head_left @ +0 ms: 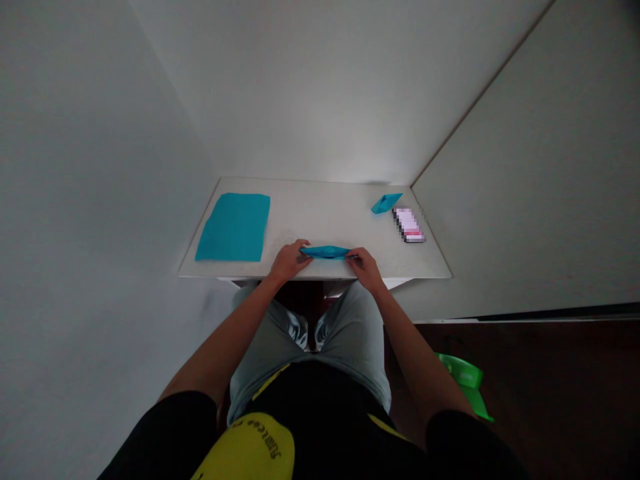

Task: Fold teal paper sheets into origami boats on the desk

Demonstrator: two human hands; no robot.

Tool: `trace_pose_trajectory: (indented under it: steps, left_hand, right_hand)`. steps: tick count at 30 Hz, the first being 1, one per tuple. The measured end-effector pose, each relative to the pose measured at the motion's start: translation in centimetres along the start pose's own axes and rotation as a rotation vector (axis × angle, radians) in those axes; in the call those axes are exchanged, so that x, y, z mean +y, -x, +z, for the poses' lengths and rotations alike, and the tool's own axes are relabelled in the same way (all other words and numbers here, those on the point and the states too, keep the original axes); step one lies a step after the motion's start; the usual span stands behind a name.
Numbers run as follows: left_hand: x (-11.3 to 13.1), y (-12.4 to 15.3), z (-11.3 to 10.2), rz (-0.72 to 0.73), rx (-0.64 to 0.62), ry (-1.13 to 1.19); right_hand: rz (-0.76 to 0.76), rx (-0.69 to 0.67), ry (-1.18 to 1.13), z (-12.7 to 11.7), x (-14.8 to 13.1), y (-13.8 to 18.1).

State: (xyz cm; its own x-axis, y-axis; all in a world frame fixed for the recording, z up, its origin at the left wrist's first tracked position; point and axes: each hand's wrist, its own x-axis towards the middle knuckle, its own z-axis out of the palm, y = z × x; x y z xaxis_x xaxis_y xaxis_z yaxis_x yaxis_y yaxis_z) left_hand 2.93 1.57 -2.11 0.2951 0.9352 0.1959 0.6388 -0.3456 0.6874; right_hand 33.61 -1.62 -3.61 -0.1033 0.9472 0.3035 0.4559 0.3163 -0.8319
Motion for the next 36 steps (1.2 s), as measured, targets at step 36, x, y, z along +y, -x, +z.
trace_pose_trajectory:
  steps: [36]
  left_hand:
    - [-0.3, -0.3, 0.4, -0.037, 0.061, 0.098]
  right_hand:
    - [0.232, 0.495, 0.26, -5.0, 6.3, -8.2]
